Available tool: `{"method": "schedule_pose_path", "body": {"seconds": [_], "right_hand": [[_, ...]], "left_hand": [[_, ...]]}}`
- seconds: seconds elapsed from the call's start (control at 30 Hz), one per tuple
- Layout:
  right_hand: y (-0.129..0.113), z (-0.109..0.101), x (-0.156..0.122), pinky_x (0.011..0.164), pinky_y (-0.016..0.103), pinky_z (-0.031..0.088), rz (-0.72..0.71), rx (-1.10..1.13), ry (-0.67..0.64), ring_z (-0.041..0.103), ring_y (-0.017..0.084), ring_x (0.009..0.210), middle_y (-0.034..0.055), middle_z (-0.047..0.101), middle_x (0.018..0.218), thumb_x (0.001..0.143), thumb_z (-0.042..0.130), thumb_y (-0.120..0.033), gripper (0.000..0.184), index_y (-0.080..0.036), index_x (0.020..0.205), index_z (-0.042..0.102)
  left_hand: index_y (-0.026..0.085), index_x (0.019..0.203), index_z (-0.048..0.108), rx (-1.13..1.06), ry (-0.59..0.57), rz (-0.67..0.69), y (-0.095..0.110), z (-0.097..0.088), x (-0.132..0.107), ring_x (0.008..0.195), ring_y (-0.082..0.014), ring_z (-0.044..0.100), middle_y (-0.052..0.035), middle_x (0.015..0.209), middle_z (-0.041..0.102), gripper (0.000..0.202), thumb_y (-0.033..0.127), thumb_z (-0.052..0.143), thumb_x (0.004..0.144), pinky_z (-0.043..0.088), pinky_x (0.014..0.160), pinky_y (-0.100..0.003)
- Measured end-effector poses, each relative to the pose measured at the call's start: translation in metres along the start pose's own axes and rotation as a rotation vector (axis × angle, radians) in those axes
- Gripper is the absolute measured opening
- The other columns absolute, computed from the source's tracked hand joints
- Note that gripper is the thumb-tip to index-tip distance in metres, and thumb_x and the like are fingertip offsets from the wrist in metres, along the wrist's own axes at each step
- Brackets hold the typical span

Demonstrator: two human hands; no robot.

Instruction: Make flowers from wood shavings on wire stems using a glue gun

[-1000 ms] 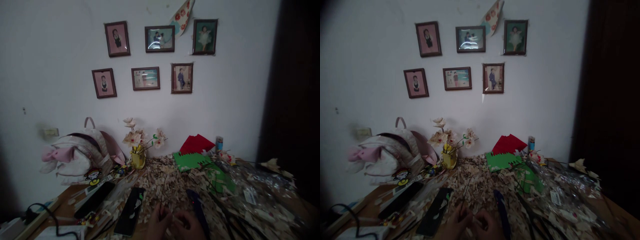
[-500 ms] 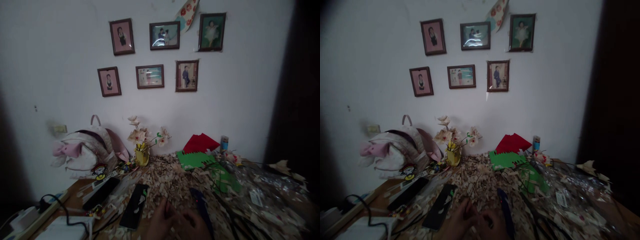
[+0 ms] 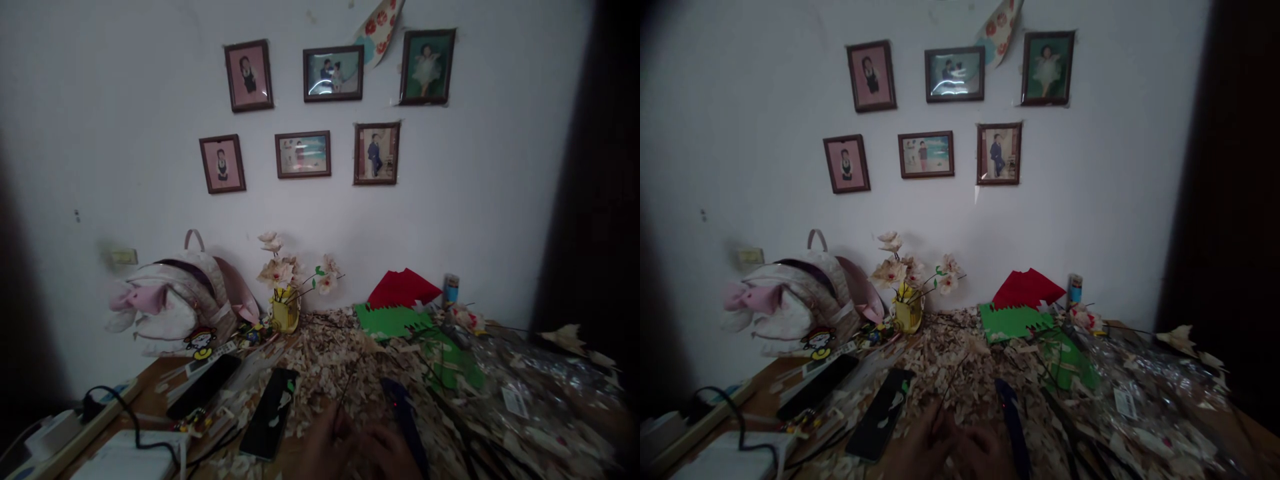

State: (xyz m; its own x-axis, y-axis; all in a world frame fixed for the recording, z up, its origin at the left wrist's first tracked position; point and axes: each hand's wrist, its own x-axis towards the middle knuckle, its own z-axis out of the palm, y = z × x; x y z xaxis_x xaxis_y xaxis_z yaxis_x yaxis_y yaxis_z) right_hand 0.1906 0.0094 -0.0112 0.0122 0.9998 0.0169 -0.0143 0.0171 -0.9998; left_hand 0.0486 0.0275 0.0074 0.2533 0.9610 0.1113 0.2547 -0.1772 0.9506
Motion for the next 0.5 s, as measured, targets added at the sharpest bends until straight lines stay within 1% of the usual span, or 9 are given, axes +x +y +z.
{"method": "schedule_pose_path", "body": {"seconds": [0.07,0.13,0.23,0.33,0.43,0.5], "right_hand": [[0.003,-0.002,0.001,0.054,0.024,0.042,0.005,0.025,-0.026,0.058,0.017,0.057,-0.0013,0.064,0.056,0.06,0.061,-0.046,0.026,-0.021,0.063,0.069],[0.004,-0.003,0.002,0.062,0.026,0.045,0.003,0.027,-0.046,0.061,0.02,0.066,0.0002,0.068,0.063,0.06,0.061,-0.047,0.027,-0.023,0.064,0.07],[0.003,-0.004,0.002,0.072,0.03,0.046,-0.009,0.006,-0.062,0.062,0.023,0.075,0.0013,0.07,0.072,0.059,0.063,-0.051,0.027,-0.027,0.066,0.072],[0.002,-0.003,0.002,0.077,0.032,0.045,-0.015,-0.008,-0.058,0.062,0.024,0.08,0.0021,0.071,0.075,0.059,0.063,-0.054,0.031,-0.027,0.069,0.073],[0.004,-0.003,0.003,0.076,0.031,0.045,-0.009,-0.001,-0.05,0.062,0.024,0.08,0.0034,0.071,0.076,0.062,0.06,-0.057,0.039,-0.021,0.073,0.072],[0.004,-0.002,0.004,0.074,0.029,0.046,0.003,0.006,-0.043,0.063,0.023,0.079,0.003,0.071,0.076,0.062,0.06,-0.057,0.04,-0.02,0.073,0.071]], "left_hand": [[0.02,0.076,0.055,-0.001,0.01,0.021,-0.003,-0.001,-0.002,0.07,-0.0145,0.045,0.0033,0.069,0.05,0.012,0.02,0.059,0.066,0.039,0.068,-0.025],[0.021,0.082,0.057,-0.006,0.007,0.042,-0.005,-0.002,-0.004,0.073,-0.0161,0.047,0.0015,0.072,0.053,0.016,0.023,0.059,0.067,0.04,0.071,-0.027],[0.022,0.084,0.058,0.013,0.037,0.073,-0.001,-0.003,-0.007,0.079,-0.0187,0.05,-0.0016,0.078,0.057,0.019,0.024,0.06,0.065,0.04,0.076,-0.028],[0.023,0.082,0.055,0.051,0.045,0.073,0.012,-0.004,-0.009,0.08,-0.0194,0.051,-0.0027,0.081,0.059,0.016,0.022,0.056,0.066,0.041,0.076,-0.028],[0.021,0.073,0.047,0.046,0.038,0.045,0.026,-0.004,-0.009,0.072,-0.0174,0.05,-0.0008,0.073,0.054,0.004,0.021,0.05,0.07,0.041,0.068,-0.028],[0.022,0.069,0.042,0.007,0.049,0.018,0.029,-0.004,-0.007,0.069,-0.0163,0.048,0.0008,0.07,0.051,0.007,0.018,0.049,0.069,0.04,0.065,-0.027]]}}
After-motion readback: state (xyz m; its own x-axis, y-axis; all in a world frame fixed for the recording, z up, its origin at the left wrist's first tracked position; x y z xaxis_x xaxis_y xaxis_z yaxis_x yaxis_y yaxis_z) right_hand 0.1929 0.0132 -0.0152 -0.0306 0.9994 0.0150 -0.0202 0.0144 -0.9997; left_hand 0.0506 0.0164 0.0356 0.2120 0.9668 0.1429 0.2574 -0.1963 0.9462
